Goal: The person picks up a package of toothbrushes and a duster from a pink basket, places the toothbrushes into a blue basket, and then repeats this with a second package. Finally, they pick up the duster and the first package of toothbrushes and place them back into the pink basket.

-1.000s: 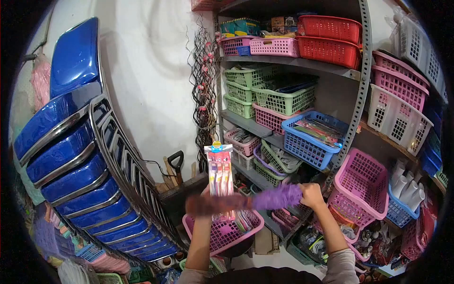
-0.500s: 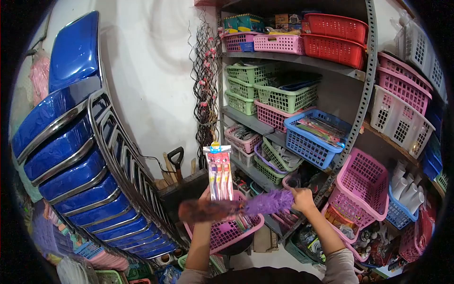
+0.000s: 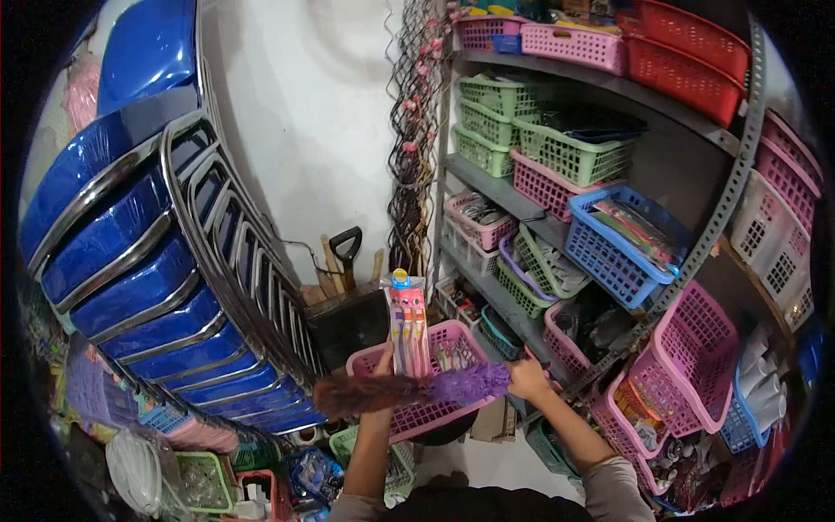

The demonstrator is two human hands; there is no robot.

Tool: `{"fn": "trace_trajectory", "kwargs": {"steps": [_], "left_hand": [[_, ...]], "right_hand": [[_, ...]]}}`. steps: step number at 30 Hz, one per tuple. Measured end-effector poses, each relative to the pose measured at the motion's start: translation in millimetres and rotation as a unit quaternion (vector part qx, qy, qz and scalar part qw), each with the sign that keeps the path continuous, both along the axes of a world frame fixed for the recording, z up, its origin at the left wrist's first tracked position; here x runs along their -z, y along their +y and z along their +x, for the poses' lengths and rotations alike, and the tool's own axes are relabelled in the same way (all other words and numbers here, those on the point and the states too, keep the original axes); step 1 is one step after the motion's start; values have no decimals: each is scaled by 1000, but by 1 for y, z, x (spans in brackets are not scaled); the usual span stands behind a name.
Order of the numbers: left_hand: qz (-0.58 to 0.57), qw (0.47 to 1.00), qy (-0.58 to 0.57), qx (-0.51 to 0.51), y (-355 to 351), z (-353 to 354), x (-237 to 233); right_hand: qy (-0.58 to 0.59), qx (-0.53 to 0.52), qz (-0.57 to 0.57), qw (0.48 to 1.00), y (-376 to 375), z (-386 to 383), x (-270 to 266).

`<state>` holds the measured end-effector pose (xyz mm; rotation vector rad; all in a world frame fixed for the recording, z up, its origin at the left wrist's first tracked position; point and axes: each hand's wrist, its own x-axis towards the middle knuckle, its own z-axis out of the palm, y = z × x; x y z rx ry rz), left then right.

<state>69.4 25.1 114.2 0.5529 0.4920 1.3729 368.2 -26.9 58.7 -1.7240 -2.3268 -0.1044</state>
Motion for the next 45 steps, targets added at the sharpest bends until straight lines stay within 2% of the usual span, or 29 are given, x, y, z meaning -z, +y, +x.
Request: {"fn": "trace_trajectory", "kwargs": {"steps": [1, 2, 3, 4, 6, 7, 8, 10, 11, 14, 15, 17, 21, 23, 25, 27, 29, 31, 33, 34, 36, 37, 38, 40, 41, 42, 43, 44, 45], "left_hand": [[-8, 1000, 2, -9, 17, -10, 47], [30, 997, 35, 64, 35, -26, 110], [66, 986, 67, 136, 40, -39, 145], [-11, 995, 69, 68, 31, -33, 136], [-152, 982, 103, 37, 3, -29, 109], [-184, 976, 75, 90, -12, -30, 88], [-172, 979, 43, 102, -19, -32, 98], [-190, 977, 48, 81, -29, -37, 125], [-203, 976, 35, 77, -36, -39, 131], [-216, 973, 54, 55, -53, -44, 129], [-219, 972, 63, 49, -58, -45, 129], [-221, 972, 80, 31, -62, -47, 137], [-216, 971, 98, 16, -64, -51, 148], [-202, 974, 98, 16, -65, -50, 151], [-225, 969, 102, 19, -62, -49, 152], [-214, 972, 97, 20, -59, -45, 150], [-201, 975, 94, 26, -54, -40, 145], [-216, 970, 105, 21, -50, -30, 131], [-206, 970, 124, 25, -46, -20, 115], [-202, 969, 142, 21, -43, -13, 107], [-171, 978, 109, 44, -37, 7, 89], [-180, 979, 68, 68, -36, 19, 71], [-189, 977, 29, 93, -34, 30, 61], [-159, 979, 37, 123, -26, 51, 55], [-139, 980, 4, 143, -24, 64, 51], [-121, 979, -29, 164, -22, 79, 46], [-56, 985, -24, 164, -24, 93, 32], [-54, 981, -22, 185, -28, 107, 19], [-6, 984, -24, 175, -31, 121, 7]], "right_hand": [[13, 16, -16, 1000, 4, -8, 7], [25, 32, -33, 999, 8, -15, 16], [34, 73, -78, 994, 15, -23, 29], [35, 62, -88, 994, 21, -32, 38], [144, 141, -128, 971, 30, -53, 58], [216, 135, -97, 962, 34, -63, 76], [217, 128, -108, 962, 37, -73, 89], [293, 165, -194, 922, 46, -92, 115], [319, 173, -167, 917, 53, -96, 172], [259, 192, -162, 933, 38, -129, 156], [287, 207, -202, 913, 42, -133, 185], [251, 200, -183, 929, 36, -137, 211], [157, 188, -122, 962, 29, -143, 222], [159, 189, -164, 955, 31, -142, 219], [162, 192, -202, 947, 35, -141, 204], [204, 192, -318, 906, 37, -138, 186], [254, 155, -279, 913, 34, -128, 195], [302, 123, -236, 915, 34, -119, 179], [414, 107, -298, 854, 32, -107, 152], [417, 116, -289, 854, 32, -106, 132], [465, 133, -225, 846, 33, -99, 101], [489, 128, -214, 836, 49, -98, 108], [556, 86, -219, 797, 51, -79, 113], [636, 61, -188, 746, 45, -70, 63], [639, 71, -172, 746, 32, -69, 18], [674, 36, -126, 727, 12, -72, -35], [705, 2, -79, 705, -2, -70, -63], [713, 6, -81, 697, -8, -61, -67], [634, -7, -35, 772, -14, -50, -69]]}}
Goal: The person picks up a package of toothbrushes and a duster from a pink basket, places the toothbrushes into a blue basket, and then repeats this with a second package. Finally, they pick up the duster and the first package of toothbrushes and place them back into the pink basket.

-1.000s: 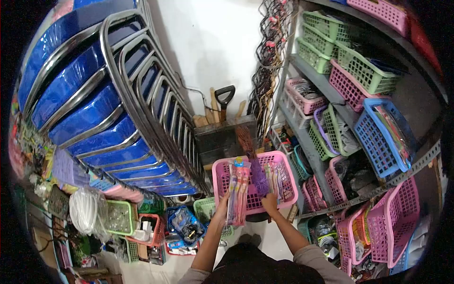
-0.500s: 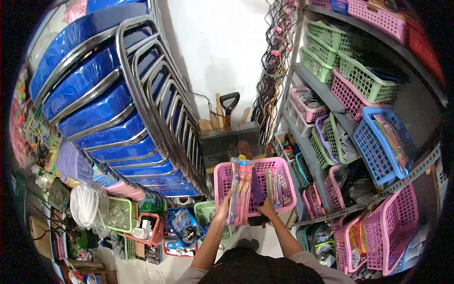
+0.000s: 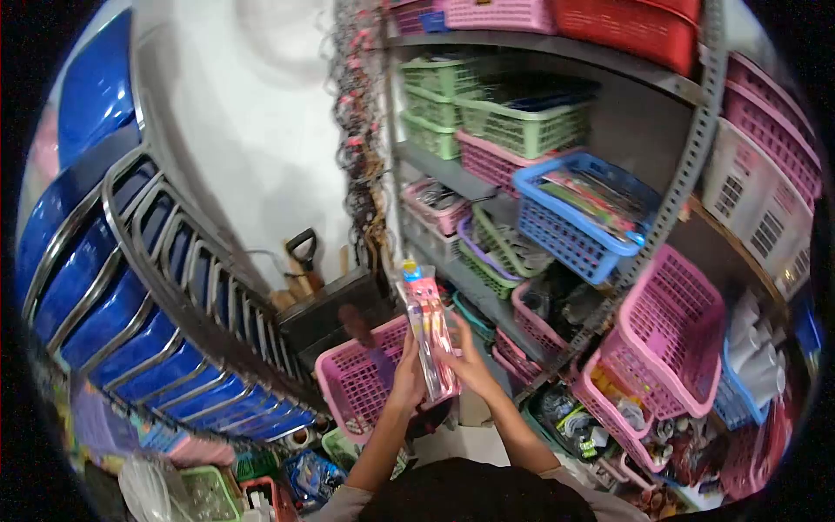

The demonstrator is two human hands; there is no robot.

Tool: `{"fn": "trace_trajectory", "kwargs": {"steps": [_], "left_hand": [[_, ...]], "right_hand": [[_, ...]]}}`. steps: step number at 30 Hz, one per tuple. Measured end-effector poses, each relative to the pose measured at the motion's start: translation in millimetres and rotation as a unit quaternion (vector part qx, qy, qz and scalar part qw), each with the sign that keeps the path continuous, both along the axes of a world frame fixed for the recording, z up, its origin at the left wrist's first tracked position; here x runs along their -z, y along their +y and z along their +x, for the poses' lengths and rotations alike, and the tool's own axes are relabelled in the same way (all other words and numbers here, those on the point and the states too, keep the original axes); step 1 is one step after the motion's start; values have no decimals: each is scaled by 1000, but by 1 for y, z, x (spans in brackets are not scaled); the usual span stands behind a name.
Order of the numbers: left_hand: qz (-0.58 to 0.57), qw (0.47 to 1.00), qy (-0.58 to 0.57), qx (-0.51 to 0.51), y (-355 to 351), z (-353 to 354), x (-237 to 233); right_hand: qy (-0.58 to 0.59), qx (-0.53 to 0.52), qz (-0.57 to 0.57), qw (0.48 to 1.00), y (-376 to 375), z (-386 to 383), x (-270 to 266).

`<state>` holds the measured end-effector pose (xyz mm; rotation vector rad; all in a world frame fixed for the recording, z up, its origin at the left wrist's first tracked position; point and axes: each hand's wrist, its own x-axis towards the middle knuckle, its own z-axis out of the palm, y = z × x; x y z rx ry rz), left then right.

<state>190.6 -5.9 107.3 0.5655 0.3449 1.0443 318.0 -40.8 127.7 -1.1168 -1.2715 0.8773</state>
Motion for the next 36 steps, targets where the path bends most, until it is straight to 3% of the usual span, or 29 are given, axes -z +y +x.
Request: {"fn": "trace_trajectory", "kwargs": {"steps": [2, 5, 8, 10, 14, 17, 19, 23, 24, 25, 28, 29, 31, 36], "left_hand": [[71, 997, -20, -32, 1, 29, -5], [89, 993, -57, 61, -14, 61, -44], [125, 986, -50, 97, -19, 93, -56], [199, 974, 13, 110, -17, 112, -54], [213, 961, 42, 169, -16, 141, -67], [392, 909, 86, 110, -1, 168, -76], [427, 893, 92, 104, 13, 190, -90], [583, 806, 97, -11, 39, 225, -133], [646, 750, 130, -54, 44, 232, -145], [646, 751, 127, -51, 46, 241, -154], [787, 549, 236, -152, 56, 267, -164], [787, 550, 234, -153, 61, 274, -162], [798, 494, 302, -169, 64, 283, -163], [792, 478, 319, -206, 51, 296, -160]], "right_hand": [[-210, 28, 67, 975, -14, 21, -11], [-244, 105, 2, 964, -47, 36, -49], [-189, 152, -28, 970, -65, 61, -60], [-175, 199, 37, 963, -73, 78, -58], [-131, 261, 86, 952, -96, 105, -57], [-108, 318, 104, 936, -115, 117, -68], [-57, 329, 128, 934, -125, 124, -69], [-9, 355, 105, 929, -148, 130, -72], [13, 348, 116, 930, -151, 131, -72], [12, 352, 115, 929, -154, 131, -72], [57, 361, 93, 926, -163, 132, -72], [55, 362, 93, 926, -164, 133, -71], [59, 376, 88, 921, -168, 134, -65], [76, 363, 82, 925, -170, 127, -68]]}}
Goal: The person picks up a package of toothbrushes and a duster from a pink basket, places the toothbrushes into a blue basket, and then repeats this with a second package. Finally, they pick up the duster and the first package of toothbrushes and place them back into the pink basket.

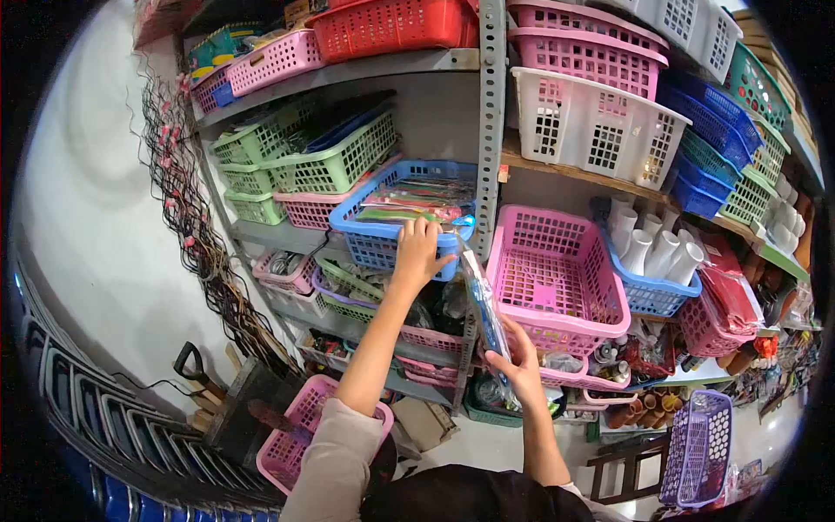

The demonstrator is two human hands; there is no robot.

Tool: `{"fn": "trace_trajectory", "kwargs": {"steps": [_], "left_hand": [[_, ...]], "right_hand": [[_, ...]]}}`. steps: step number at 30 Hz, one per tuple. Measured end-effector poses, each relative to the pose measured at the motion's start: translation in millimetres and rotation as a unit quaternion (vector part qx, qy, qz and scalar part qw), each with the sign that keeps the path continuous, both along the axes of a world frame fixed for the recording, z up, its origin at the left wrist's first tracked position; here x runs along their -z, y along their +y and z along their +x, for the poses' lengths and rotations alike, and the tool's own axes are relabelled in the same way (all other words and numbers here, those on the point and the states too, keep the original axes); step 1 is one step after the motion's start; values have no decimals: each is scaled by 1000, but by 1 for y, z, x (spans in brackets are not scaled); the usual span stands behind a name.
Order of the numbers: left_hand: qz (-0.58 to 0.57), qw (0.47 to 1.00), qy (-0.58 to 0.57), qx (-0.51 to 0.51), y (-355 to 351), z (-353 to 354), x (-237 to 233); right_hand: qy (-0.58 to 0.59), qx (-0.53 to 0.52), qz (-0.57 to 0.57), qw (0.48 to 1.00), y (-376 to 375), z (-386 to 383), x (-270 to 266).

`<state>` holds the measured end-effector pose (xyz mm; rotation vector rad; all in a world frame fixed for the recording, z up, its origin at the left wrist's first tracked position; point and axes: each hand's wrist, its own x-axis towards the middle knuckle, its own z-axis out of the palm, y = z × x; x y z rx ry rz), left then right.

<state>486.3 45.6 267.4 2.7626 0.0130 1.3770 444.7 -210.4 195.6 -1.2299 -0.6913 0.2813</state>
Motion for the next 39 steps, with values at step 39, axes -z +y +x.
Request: {"fn": "trace_trajectory", "kwargs": {"steps": [39], "left_hand": [[-13, 999, -31, 18, 11, -166, 61]], "right_hand": [[-487, 62, -422, 762, 215, 113, -116]]}}
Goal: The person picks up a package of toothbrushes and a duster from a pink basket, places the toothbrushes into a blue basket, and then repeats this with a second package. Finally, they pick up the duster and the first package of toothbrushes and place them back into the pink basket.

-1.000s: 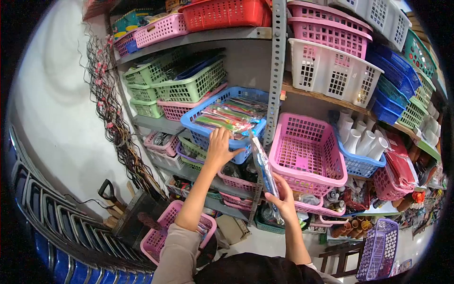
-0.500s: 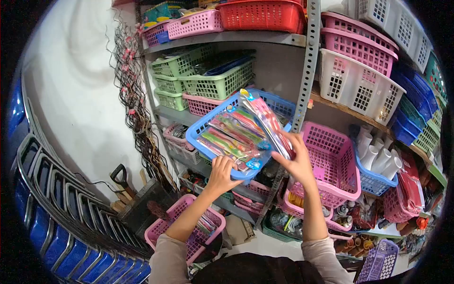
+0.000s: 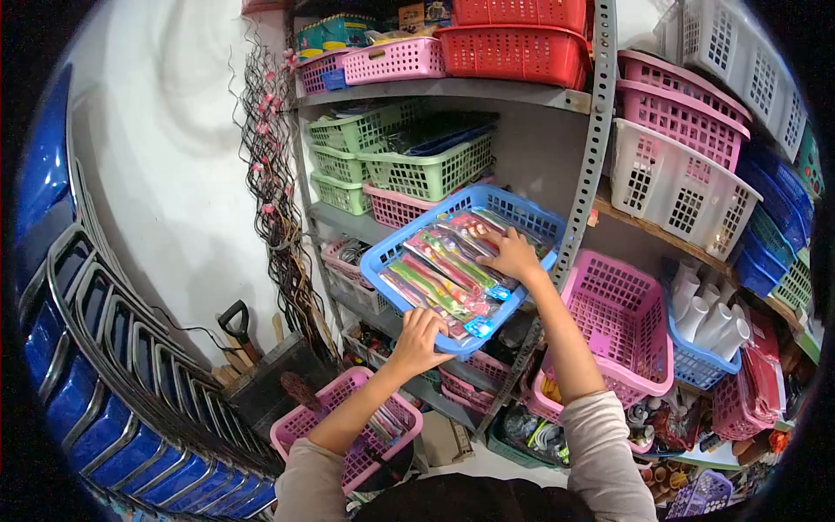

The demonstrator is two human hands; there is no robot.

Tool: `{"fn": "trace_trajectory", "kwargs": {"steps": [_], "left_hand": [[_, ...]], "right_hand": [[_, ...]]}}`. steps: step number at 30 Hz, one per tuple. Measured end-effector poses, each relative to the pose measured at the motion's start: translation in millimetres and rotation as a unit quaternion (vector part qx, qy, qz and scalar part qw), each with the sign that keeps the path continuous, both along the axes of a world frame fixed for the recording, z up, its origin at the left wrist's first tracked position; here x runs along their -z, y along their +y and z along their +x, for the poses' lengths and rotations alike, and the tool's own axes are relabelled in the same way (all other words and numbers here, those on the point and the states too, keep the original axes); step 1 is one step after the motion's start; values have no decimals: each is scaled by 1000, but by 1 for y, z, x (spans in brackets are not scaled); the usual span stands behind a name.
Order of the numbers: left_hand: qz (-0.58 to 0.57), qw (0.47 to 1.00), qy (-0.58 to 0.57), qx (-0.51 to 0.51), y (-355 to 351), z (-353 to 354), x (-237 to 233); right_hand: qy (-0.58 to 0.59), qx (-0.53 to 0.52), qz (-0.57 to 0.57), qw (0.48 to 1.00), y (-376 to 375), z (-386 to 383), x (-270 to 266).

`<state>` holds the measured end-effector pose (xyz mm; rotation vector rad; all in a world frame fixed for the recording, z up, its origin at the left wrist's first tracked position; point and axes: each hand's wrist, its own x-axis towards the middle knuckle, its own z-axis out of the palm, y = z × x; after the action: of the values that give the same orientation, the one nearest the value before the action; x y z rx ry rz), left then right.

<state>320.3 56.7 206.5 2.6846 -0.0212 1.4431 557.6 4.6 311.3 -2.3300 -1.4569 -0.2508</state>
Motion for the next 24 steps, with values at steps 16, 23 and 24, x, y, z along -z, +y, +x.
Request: {"fn": "trace_trajectory", "kwargs": {"steps": [16, 23, 24], "left_hand": [[47, 999, -16, -14, 19, 58, -50], [24, 999, 23, -17, 36, 132, -42], [24, 999, 25, -12, 36, 141, -42]], "right_hand": [[-36, -196, 173, 964, -54, -89, -17], [-184, -85, 161, 966, -49, -71, 28], [-183, -81, 160, 967, -48, -61, 32]]}}
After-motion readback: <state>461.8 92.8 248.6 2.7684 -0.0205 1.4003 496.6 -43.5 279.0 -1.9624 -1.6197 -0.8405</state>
